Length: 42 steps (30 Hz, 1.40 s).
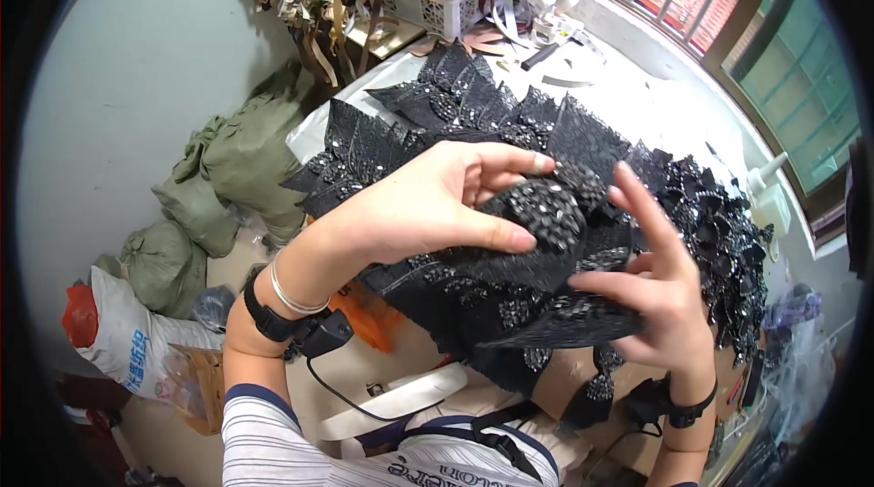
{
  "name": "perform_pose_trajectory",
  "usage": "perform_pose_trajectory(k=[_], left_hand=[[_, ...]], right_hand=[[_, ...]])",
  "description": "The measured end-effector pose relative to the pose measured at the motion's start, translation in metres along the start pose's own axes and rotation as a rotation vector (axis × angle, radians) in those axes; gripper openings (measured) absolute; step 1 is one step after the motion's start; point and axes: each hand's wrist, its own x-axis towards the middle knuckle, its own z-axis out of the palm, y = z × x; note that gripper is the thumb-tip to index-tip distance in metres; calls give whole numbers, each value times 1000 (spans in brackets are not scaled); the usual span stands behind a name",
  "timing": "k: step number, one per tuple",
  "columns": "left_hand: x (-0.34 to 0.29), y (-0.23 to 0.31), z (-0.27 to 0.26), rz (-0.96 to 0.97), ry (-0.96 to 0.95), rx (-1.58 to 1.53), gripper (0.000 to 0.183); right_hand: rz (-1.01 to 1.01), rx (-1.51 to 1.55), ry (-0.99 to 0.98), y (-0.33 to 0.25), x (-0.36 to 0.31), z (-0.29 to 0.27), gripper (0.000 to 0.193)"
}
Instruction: The person assembles black lace bows by folding pieces of sequined lace and securing them with a hot glue gun. They repeatedly pick up lace pieces, fold them into bow shapes, apply glue to the center, and press the layers together before placing the finished items on the table.
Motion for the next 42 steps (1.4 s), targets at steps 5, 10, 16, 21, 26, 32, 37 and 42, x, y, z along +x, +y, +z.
perform_pose_trajectory(k=[5,10,16,21,26,32,37,42], left_hand=[[-9,16,38,94,27,-70,69],[-15,18,60,191,76,62,68],[-25,16,72,266,75,105,68],[-28,15,83,246,43,78,67],[-27,8,98,302,-3,116,66],[-31,1,107,228,8,8,65],[-38,-11,107,136,-12,-84,60],[-57,-26,113,62,61,-47,58]], right_hand=[[-52,320,44,18,-17,12,28],[163,705,106,8,-43,25,23],[285,1044,191,13,-69,37,22],[444,1437,288,-12,-72,36,25],[448,1899,277,-6,-104,43,33],[451,2060,347,-16,-122,60,30],[458,2193,392,-29,-131,74,27],[539,2349,469,-44,-149,108,28]])
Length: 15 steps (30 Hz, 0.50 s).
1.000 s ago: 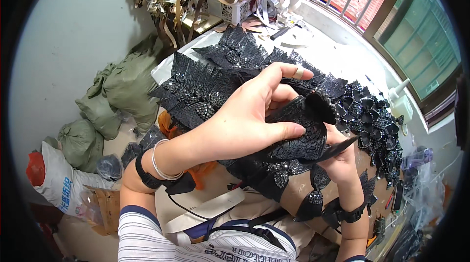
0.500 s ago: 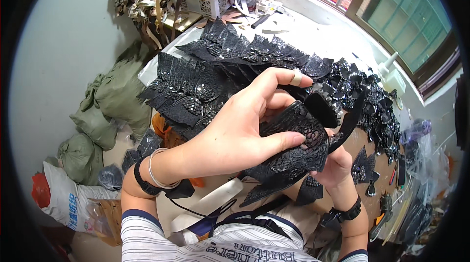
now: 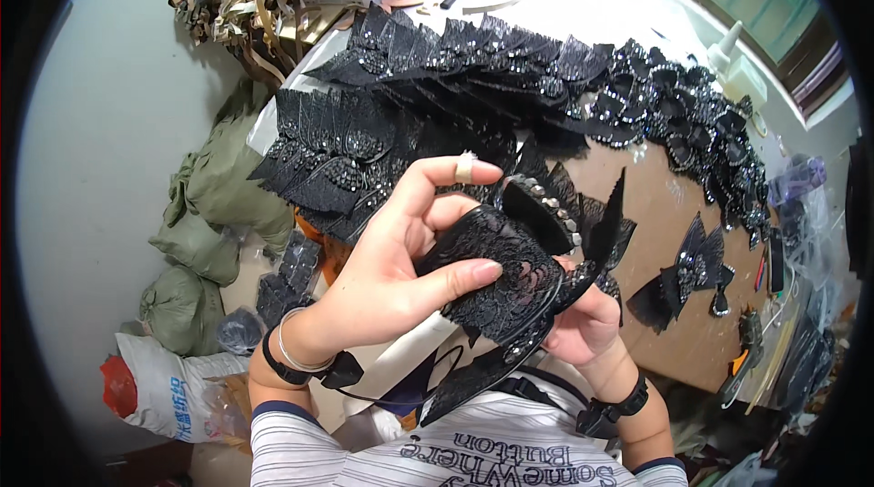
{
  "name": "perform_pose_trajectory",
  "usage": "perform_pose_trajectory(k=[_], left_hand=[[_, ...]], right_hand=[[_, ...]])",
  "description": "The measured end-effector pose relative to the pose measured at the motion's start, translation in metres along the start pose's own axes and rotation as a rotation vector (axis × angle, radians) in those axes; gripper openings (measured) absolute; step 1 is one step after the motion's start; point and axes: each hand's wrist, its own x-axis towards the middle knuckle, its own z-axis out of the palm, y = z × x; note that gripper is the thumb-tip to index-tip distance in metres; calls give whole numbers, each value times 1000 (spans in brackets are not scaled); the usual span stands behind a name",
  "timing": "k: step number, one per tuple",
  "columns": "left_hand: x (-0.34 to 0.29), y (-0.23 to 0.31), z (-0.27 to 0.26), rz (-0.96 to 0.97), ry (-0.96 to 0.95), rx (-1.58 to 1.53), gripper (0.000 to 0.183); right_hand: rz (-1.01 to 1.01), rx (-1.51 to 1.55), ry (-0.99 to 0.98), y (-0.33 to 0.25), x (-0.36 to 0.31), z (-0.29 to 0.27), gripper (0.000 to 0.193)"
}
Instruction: The person assembles black lace bows by folding pieces of sequined lace and securing them with a hot glue gun. They repeatedly pick up lace pieces, fold them into bow shapes, apply glue to the center, and press the layers together before placing the finished items on the table.
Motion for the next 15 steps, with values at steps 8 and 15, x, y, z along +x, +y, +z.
perform_pose_trajectory(k=[8,15], left_hand=[[-35,-27,5,-90,102,63,55],[-45,-32,21,-190,91,27,58]], right_hand=[[103,186,-26,36,-17,-38,30],[-216,-728,11,-6,-34,-10,17]])
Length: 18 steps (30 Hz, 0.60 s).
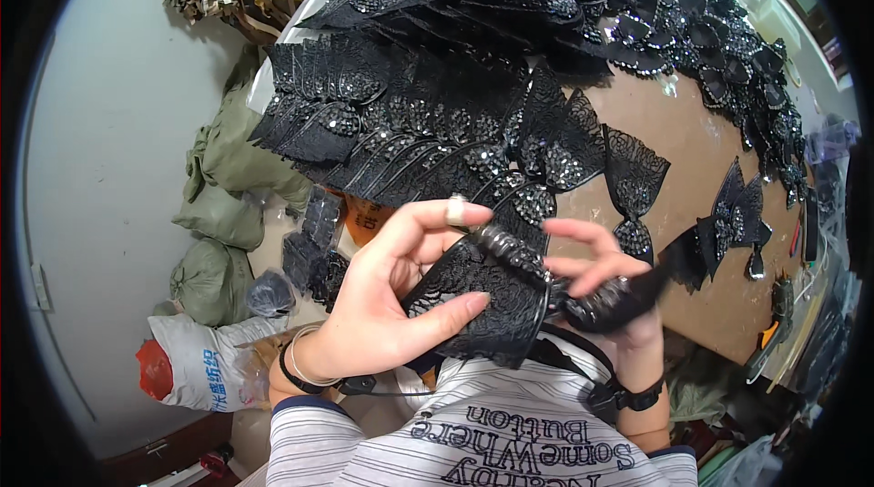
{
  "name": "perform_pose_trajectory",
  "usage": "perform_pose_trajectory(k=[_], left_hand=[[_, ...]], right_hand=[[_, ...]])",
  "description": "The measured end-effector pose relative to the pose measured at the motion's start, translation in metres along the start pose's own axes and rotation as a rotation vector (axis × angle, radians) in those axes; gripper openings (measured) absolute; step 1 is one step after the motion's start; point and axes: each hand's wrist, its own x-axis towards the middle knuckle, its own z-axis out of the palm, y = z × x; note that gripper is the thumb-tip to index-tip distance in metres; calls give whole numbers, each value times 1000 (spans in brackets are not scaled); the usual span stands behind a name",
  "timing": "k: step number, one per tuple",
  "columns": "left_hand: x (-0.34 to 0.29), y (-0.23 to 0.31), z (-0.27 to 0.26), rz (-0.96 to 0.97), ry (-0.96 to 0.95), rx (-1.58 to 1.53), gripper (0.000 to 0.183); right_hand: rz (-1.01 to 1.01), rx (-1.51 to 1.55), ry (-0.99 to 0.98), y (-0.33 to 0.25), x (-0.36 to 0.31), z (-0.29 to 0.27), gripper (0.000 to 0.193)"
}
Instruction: The person assembles black lace bows by folding pieces of sequined lace and securing them with a hot glue gun. They repeatedly pick up lace pieces, fold them into bow shapes, apply glue to the center, and press the layers together before placing the finished items on the table.
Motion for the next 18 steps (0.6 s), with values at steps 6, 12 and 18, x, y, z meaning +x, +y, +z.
perform_pose_trajectory(k=[6,12,18], left_hand=[[21,-5,30,14,-124,269,57],[43,-16,53,-89,-274,115,55],[52,-37,54,-245,-389,-128,51]], right_hand=[[-74,-794,56,-62,-25,27,34],[76,-379,581,-55,-54,6,18],[170,-327,588,-50,-67,-11,21]])
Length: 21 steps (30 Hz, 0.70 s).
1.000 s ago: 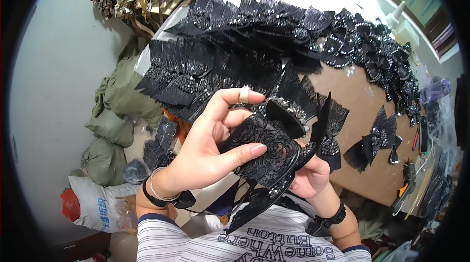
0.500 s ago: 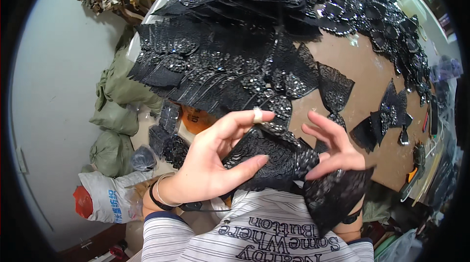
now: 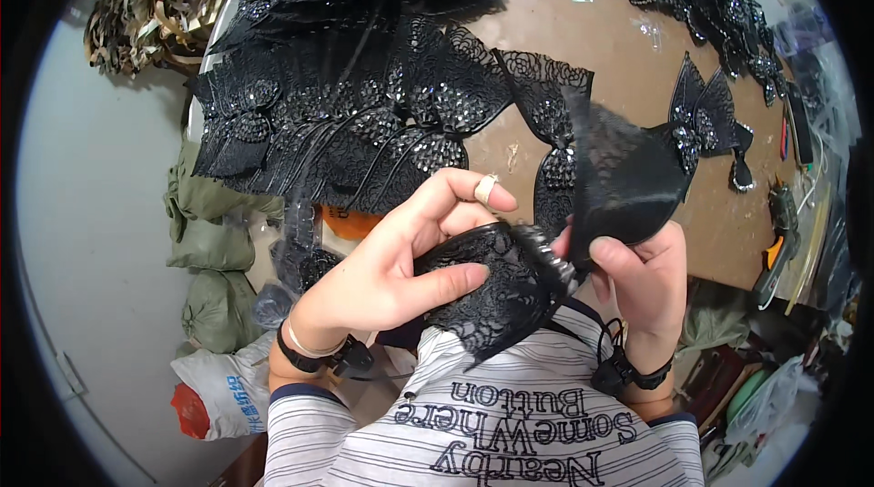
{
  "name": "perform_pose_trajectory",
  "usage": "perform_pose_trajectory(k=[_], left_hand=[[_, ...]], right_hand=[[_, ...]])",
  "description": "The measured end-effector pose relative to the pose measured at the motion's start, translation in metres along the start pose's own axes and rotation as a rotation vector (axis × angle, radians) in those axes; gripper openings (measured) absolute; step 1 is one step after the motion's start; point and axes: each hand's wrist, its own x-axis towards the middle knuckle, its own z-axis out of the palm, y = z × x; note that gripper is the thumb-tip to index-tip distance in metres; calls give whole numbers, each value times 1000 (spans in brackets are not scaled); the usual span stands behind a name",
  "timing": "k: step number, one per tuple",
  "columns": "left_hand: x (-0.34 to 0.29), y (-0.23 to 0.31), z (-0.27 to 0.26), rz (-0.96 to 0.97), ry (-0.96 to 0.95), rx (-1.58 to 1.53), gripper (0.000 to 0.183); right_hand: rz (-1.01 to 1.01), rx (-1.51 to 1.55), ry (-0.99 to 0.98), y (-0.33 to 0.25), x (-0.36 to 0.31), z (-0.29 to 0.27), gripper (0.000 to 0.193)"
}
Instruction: The person assembles black lace bows by folding pieces of sequined lace and securing them with a hot glue gun. They repeatedly pick up lace pieces, fold them into bow shapes, apply glue to the center, and press the layers together before placing the finished items on the table.
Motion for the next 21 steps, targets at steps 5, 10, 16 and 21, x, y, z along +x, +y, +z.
perform_pose_trajectory(k=[5,10,16,21], left_hand=[[8,-3,7,7,68,-178,52],[11,-3,21,-33,173,-56,51],[21,-7,33,78,118,236,61],[31,-10,44,67,88,375,61]], right_hand=[[-41,44,-42,-8,-1,-2,21],[-273,-380,-229,-29,-9,-13,30],[-157,-215,-238,-25,-13,-22,46],[-181,-128,-188,-13,-18,-36,41]])
